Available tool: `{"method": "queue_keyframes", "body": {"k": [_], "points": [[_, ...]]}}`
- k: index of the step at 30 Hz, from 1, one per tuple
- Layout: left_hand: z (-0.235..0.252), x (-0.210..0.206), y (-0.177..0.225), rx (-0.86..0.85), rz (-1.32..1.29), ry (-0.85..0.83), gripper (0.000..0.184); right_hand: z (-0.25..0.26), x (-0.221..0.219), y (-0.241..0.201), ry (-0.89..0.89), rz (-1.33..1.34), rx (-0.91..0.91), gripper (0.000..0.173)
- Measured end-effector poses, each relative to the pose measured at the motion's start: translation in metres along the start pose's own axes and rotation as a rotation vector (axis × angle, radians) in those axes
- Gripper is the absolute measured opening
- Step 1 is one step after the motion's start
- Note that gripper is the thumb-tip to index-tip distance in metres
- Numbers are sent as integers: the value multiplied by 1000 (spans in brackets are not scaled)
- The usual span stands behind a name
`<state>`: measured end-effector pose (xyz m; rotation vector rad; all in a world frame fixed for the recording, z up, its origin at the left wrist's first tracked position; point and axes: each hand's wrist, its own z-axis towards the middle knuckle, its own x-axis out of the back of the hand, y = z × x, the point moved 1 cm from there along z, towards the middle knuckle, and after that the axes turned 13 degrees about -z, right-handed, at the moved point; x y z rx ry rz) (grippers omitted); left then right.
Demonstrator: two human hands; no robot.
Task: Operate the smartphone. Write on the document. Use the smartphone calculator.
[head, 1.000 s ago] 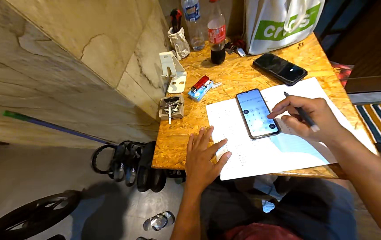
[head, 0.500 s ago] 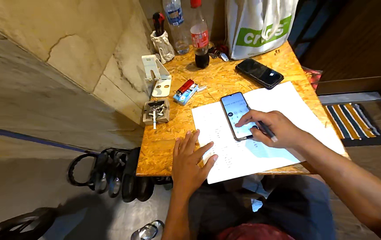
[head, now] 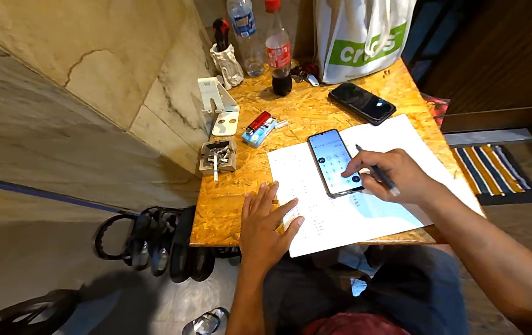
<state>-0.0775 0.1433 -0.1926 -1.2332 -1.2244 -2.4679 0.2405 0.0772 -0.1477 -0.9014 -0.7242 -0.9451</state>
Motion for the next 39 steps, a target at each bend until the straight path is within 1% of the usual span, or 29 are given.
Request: {"method": "queue_keyframes", "body": {"k": [3, 7, 14, 20, 25, 30, 39], "points": [[0, 0, 0, 1, -7, 6, 37, 1, -3, -6, -18, 24, 38, 27], [-1, -1, -1, 1, 5, 0, 38, -1, -11, -14, -107, 55, 101, 30], [-1, 0, 0, 6, -16, 11, 37, -2, 9, 6, 40, 16, 2, 22], [0, 0, 1, 2, -5, 5, 37, -3, 11, 10, 9, -41, -37, 21], [-1, 0, 0, 0, -10, 11, 37, -3, 15, 10, 112, 63, -22, 24], [-1, 0, -1, -3, -8, 14, 37, -3, 13, 12, 110, 73, -38, 27], [0, 1, 1, 14, -12, 3, 36, -3, 10, 12, 97, 76, -50, 26]]}}
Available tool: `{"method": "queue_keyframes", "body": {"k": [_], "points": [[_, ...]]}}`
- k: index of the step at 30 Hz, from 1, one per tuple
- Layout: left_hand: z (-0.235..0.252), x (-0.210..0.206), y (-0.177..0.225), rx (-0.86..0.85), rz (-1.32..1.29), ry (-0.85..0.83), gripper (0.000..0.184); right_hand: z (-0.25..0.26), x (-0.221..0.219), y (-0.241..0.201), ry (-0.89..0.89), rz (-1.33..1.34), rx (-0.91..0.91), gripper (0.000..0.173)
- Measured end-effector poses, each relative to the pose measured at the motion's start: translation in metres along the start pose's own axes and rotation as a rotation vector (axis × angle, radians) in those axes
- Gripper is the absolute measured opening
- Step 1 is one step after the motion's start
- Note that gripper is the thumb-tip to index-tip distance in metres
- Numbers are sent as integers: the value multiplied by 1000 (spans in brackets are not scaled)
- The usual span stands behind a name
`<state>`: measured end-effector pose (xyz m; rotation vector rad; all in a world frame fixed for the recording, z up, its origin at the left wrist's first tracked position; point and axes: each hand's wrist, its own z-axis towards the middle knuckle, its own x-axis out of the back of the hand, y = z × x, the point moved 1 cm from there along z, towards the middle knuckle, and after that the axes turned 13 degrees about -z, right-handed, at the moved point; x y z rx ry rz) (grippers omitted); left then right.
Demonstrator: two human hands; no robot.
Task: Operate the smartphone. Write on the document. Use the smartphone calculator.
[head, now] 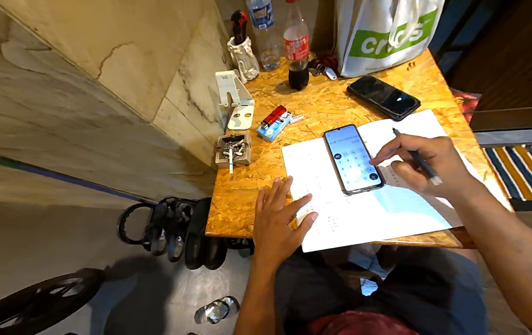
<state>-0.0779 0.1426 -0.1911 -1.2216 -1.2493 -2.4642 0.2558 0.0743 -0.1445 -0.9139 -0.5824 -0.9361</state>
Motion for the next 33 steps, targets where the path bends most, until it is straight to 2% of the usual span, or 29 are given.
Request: {"method": "queue_keyframes", "body": {"k": [16, 27, 33], "points": [[0, 0, 1, -1, -9, 1, 36, 1, -2, -3, -11, 35, 2, 26], [0, -1, 0, -2, 7, -6, 37, 4, -19, -17, -127, 17, 10, 33], [0, -1, -1, -19, 13, 2, 38, 13, -22, -23, -203, -130, 16, 34]]}}
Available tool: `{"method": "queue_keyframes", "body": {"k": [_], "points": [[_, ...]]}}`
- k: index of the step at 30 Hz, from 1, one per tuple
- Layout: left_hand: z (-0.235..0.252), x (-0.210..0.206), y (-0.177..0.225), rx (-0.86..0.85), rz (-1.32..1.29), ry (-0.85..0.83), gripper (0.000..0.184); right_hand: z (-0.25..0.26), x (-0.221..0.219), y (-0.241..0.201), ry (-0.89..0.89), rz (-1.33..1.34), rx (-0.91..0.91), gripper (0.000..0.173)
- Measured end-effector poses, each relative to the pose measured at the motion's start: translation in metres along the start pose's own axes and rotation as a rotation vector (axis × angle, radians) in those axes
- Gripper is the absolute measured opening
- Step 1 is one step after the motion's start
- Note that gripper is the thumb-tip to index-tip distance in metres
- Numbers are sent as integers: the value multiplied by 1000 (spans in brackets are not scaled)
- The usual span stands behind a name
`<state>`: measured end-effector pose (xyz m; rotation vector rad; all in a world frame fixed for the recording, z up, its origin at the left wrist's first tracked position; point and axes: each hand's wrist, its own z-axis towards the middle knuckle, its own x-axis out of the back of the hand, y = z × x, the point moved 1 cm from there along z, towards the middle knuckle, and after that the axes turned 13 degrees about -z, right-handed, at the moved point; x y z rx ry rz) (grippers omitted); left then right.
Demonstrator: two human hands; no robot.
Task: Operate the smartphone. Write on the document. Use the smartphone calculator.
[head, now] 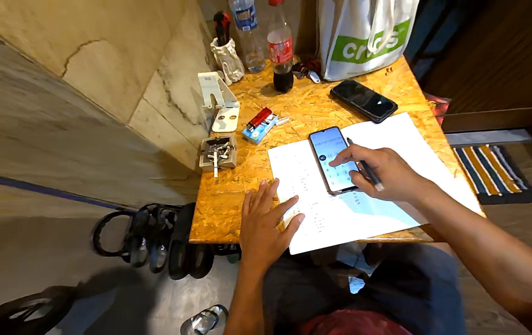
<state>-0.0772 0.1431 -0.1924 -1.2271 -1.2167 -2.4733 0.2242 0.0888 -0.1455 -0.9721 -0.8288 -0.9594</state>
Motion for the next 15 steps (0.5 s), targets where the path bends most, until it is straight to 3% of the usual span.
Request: {"method": "queue_keyframes", "body": {"k": [5, 10, 15], "points": [[-1, -1, -1, 6, -3, -8, 38, 7, -2, -2, -85, -86, 37, 37], [0, 0, 0, 8, -7, -2, 37, -6, 7, 9, 103, 4, 19, 28], [0, 0, 0, 4, 4, -3, 37, -17, 15, 21, 97, 31, -6, 21]]}}
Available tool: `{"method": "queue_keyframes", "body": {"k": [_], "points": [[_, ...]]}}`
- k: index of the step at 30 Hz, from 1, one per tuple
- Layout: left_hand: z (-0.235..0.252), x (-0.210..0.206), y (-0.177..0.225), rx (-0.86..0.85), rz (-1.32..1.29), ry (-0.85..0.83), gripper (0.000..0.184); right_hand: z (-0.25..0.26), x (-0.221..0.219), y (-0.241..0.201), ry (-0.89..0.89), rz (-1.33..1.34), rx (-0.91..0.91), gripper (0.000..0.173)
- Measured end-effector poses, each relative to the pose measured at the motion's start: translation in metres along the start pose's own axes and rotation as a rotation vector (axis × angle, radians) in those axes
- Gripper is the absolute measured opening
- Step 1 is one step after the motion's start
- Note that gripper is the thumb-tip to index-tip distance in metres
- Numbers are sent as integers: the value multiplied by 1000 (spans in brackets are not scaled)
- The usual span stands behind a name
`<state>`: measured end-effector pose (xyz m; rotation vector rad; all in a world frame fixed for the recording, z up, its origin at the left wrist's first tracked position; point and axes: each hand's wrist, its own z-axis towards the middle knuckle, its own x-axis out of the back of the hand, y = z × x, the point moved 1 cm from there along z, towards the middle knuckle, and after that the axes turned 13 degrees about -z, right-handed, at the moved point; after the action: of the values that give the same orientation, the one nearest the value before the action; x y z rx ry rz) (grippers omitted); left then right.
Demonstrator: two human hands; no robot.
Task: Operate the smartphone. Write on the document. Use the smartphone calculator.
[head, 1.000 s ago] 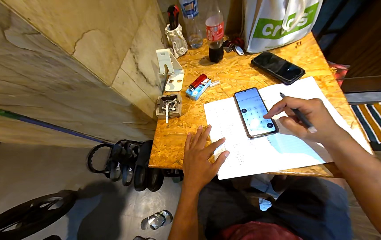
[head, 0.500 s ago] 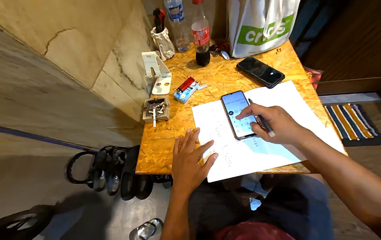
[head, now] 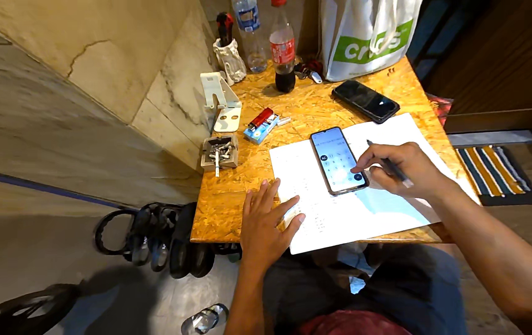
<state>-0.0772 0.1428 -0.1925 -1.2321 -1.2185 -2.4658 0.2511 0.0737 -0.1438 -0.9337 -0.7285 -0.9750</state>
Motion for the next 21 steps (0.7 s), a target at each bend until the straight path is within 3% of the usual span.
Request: {"method": "queue_keyframes", "body": {"k": [9, 16, 21], "points": [[0, 0, 0, 1, 2, -4, 38, 9, -20, -24, -77, 16, 97, 29], [0, 0, 1, 0, -5, 1, 38, 12, -12, -9, -81, -46, -87, 31], [-1, 0, 0, -5, -15, 11, 37, 6, -12, -13, -13, 106, 54, 23]]}}
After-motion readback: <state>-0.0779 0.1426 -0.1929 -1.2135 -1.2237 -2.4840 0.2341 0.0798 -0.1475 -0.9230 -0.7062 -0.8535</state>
